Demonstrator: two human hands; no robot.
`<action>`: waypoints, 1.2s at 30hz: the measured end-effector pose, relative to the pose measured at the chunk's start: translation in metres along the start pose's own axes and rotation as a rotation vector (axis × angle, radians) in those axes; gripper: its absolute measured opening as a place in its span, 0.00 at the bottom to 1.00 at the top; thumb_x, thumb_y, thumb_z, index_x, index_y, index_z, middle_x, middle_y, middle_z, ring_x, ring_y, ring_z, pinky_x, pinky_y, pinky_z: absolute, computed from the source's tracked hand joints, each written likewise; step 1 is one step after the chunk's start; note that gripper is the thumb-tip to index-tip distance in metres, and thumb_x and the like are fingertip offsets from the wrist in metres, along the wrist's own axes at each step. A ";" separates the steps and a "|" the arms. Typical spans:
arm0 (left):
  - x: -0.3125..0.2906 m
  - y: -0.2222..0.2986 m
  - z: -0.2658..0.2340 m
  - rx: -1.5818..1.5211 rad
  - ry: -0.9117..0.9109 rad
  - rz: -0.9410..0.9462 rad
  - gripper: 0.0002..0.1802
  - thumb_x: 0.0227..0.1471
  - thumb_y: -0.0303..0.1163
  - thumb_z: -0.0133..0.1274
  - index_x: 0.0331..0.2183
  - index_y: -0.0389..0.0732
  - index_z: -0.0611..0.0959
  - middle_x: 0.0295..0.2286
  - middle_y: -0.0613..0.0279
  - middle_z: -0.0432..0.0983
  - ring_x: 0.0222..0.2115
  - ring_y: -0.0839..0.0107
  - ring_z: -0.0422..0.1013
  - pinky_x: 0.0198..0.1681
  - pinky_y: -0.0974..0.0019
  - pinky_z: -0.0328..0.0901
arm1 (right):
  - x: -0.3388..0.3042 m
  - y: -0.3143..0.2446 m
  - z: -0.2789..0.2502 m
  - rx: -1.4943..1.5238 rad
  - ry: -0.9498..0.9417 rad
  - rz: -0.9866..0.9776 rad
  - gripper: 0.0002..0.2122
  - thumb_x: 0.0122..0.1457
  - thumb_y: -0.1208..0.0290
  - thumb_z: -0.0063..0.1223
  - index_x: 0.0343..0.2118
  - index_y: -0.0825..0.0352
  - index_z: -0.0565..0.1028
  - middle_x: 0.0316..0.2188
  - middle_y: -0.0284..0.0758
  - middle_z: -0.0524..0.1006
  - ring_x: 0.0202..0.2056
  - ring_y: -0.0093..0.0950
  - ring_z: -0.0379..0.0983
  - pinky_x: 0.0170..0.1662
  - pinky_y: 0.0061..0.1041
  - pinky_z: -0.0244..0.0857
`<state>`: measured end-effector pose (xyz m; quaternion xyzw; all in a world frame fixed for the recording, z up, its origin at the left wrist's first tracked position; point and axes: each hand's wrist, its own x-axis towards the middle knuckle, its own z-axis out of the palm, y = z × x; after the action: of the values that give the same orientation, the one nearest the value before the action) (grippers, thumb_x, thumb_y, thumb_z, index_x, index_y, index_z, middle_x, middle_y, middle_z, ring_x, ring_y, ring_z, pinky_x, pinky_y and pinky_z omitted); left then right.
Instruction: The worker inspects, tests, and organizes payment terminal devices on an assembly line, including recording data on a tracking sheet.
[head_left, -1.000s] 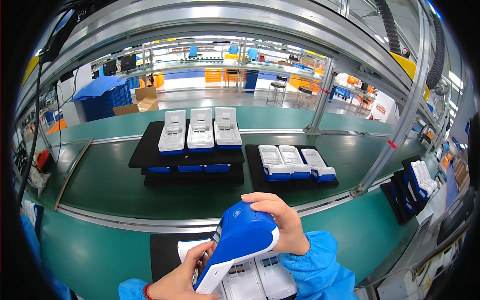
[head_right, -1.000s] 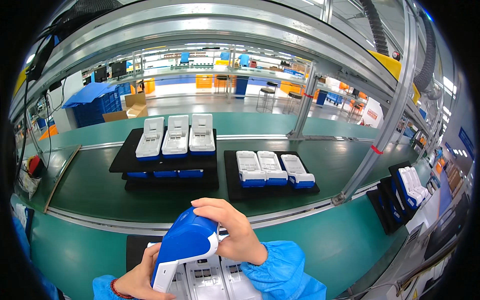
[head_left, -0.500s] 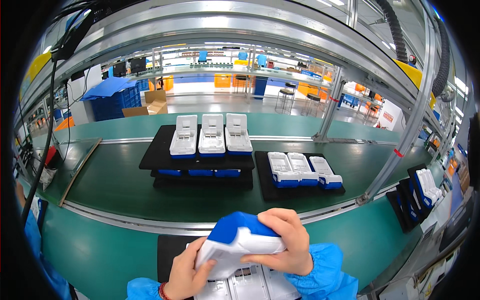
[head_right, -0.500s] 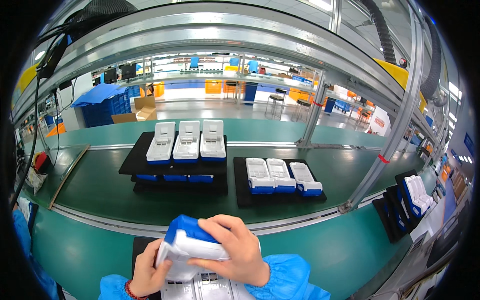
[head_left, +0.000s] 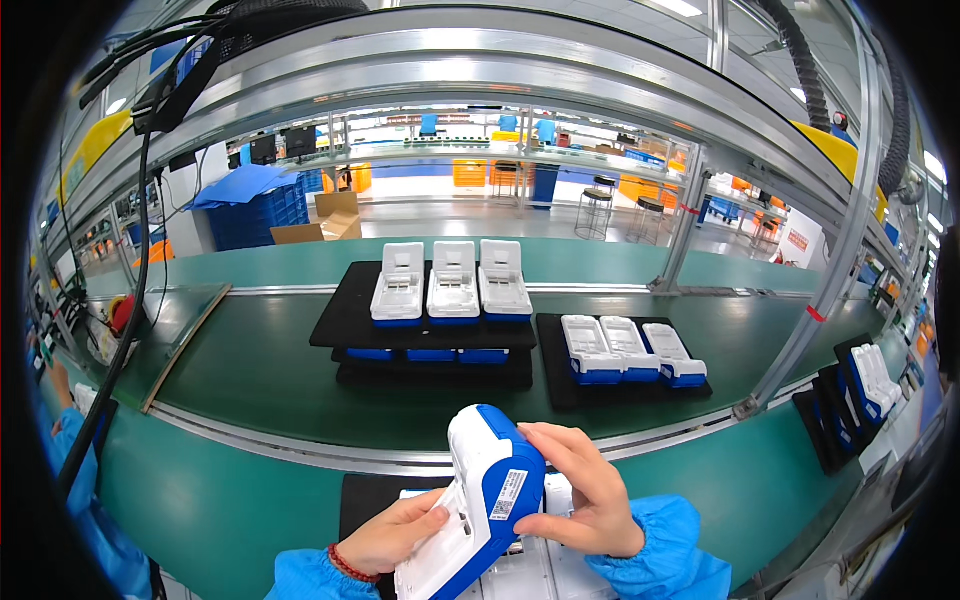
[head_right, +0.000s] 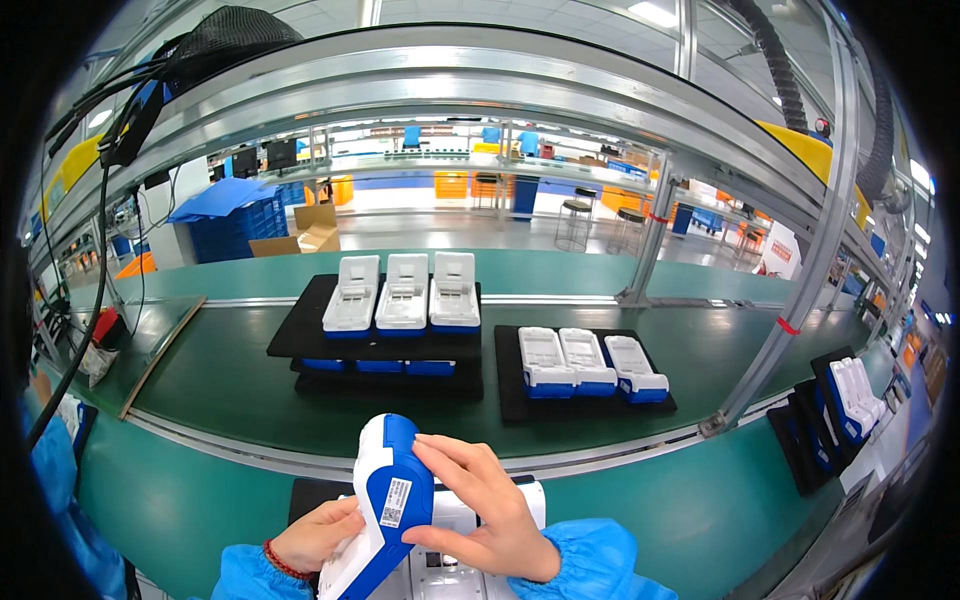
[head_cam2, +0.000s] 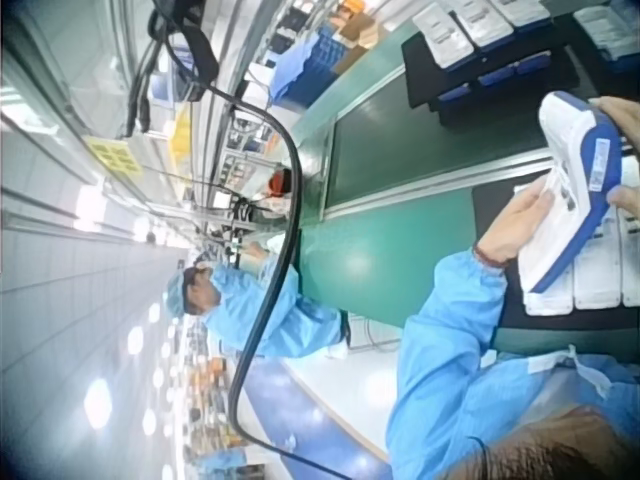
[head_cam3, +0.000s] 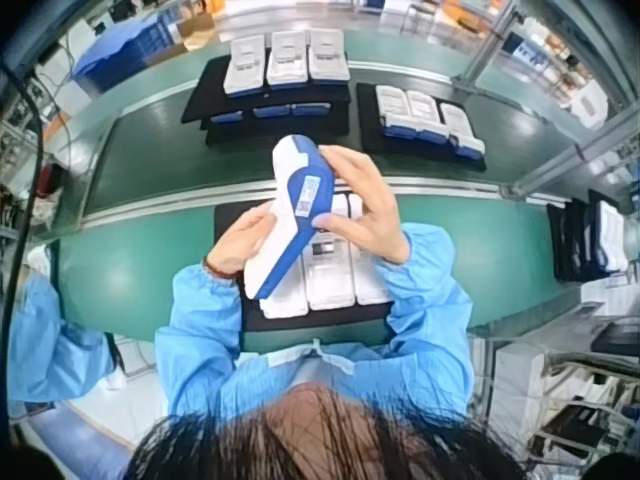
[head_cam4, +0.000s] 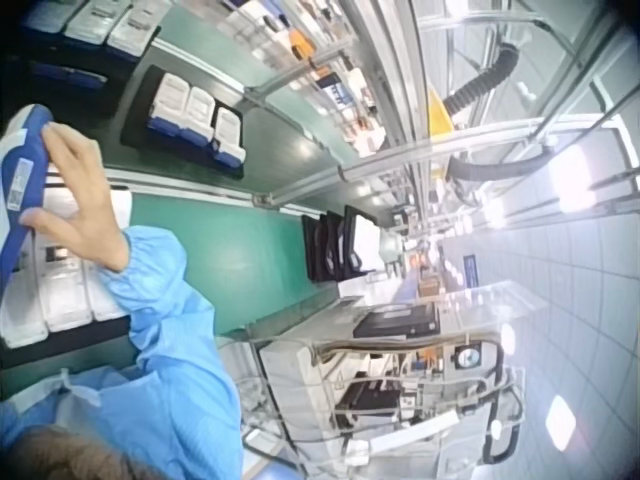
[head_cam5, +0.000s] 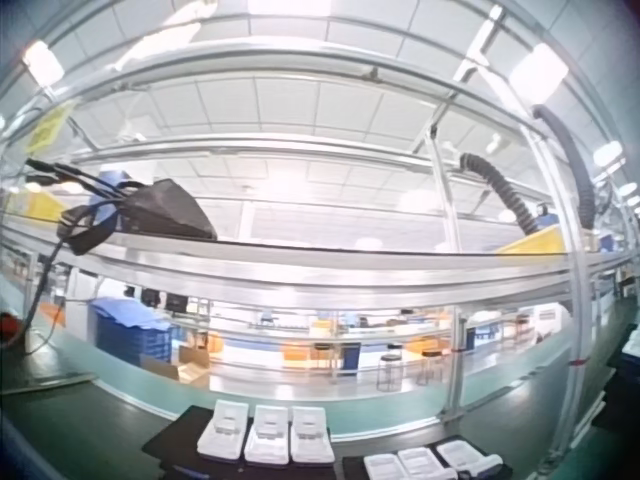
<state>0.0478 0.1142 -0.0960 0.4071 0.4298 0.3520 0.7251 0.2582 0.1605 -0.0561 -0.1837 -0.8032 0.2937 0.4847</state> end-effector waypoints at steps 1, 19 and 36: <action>0.001 -0.001 -0.002 0.023 -0.027 -0.018 0.24 0.55 0.38 0.35 0.52 0.39 0.57 0.42 0.59 0.67 0.38 0.74 0.67 0.38 0.74 0.65 | 0.000 0.000 0.001 -0.003 -0.003 0.008 0.29 0.40 0.68 0.61 0.47 0.70 0.64 0.46 0.44 0.62 0.46 0.35 0.59 0.45 0.26 0.59; 0.002 -0.003 -0.007 -0.082 -0.092 -0.079 0.23 0.55 0.35 0.35 0.52 0.39 0.58 0.41 0.59 0.67 0.37 0.74 0.68 0.36 0.75 0.65 | 0.001 -0.001 0.002 0.095 -0.006 0.016 0.24 0.46 0.71 0.55 0.47 0.71 0.63 0.45 0.44 0.59 0.45 0.34 0.61 0.46 0.27 0.60; -0.001 0.000 -0.004 -0.085 -0.078 -0.133 0.25 0.55 0.38 0.36 0.52 0.40 0.57 0.40 0.61 0.68 0.35 0.78 0.68 0.34 0.77 0.65 | 0.000 0.007 0.005 0.115 0.008 0.043 0.22 0.50 0.70 0.50 0.48 0.72 0.62 0.45 0.44 0.59 0.44 0.34 0.60 0.46 0.26 0.57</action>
<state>0.0437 0.1144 -0.0966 0.3597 0.4119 0.3048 0.7798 0.2539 0.1647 -0.0621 -0.1740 -0.7788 0.3490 0.4913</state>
